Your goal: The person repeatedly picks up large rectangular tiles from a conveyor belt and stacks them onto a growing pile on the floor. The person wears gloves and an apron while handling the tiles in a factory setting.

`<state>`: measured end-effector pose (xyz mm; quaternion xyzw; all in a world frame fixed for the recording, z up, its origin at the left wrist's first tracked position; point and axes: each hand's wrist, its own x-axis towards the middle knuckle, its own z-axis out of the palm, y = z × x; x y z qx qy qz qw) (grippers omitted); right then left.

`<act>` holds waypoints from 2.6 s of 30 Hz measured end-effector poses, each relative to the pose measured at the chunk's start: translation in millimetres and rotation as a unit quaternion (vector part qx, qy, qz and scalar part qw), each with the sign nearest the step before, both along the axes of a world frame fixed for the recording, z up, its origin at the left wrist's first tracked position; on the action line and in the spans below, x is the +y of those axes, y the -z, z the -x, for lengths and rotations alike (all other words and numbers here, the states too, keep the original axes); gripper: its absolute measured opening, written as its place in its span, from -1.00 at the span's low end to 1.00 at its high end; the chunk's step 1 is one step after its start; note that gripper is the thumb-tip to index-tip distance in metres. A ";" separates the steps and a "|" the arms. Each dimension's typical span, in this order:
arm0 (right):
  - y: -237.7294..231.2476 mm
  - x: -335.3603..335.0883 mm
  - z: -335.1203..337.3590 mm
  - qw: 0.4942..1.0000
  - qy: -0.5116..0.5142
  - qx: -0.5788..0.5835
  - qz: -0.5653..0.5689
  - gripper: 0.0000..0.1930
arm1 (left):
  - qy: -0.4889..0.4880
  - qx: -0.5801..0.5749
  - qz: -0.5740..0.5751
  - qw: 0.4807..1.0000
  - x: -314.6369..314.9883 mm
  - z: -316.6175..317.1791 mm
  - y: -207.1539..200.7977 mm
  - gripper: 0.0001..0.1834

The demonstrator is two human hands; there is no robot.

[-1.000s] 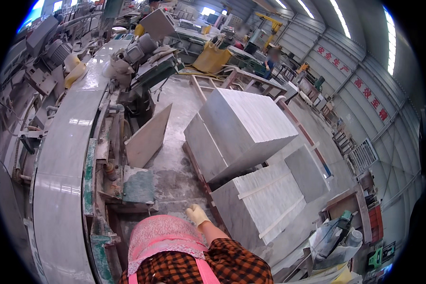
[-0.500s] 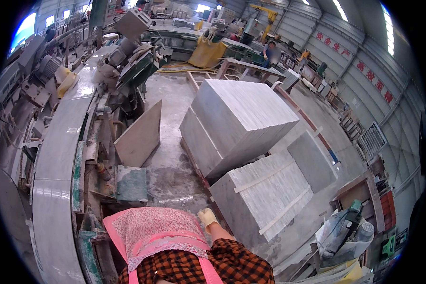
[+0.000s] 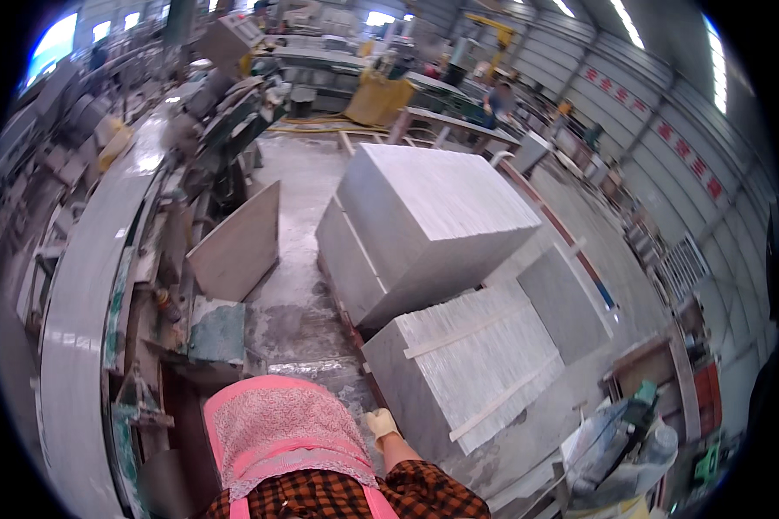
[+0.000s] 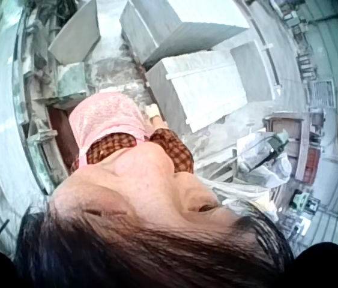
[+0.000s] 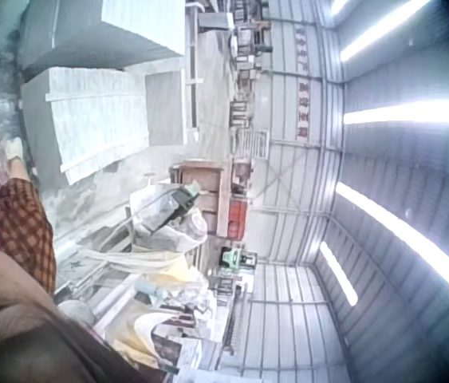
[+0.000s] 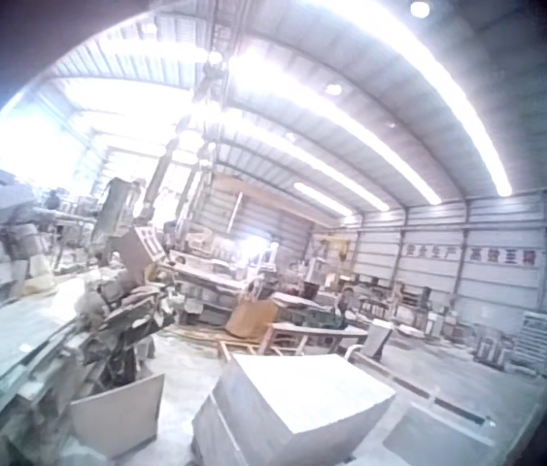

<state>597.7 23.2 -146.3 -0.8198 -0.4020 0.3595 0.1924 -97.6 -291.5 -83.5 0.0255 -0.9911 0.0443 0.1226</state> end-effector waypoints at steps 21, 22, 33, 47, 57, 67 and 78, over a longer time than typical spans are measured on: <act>-20.2 100.8 148.4 0.977 -0.169 0.094 -0.090 -0.73 | -0.071 0.011 -0.275 0.959 -101.3 38.3 3.7 -0.29; -21.0 107.4 166.7 0.973 -0.178 0.091 -0.115 -0.74 | -0.081 0.013 -0.296 0.952 -96.9 42.2 6.4 -0.28; -96.7 91.4 280.2 0.967 -0.218 0.118 -0.064 -0.73 | 0.013 0.025 -0.154 0.988 -74.5 34.3 2.5 -0.51; -68.3 67.9 290.2 0.974 -0.219 0.049 -0.031 -0.78 | 0.057 0.088 -0.132 0.986 -68.7 20.3 -7.8 -0.51; -78.2 78.7 302.1 0.965 -0.245 0.084 -0.041 -0.70 | 0.071 0.122 -0.094 0.986 -81.5 14.7 -14.6 -0.51; -81.8 98.8 234.1 0.978 -0.179 0.073 -0.077 -0.66 | 0.039 0.097 -0.249 0.963 -96.2 32.6 14.5 -0.43; -41.5 107.5 172.9 0.986 -0.122 0.098 -0.061 -0.76 | -0.128 -0.038 -0.280 0.950 -59.9 23.5 -25.5 -0.34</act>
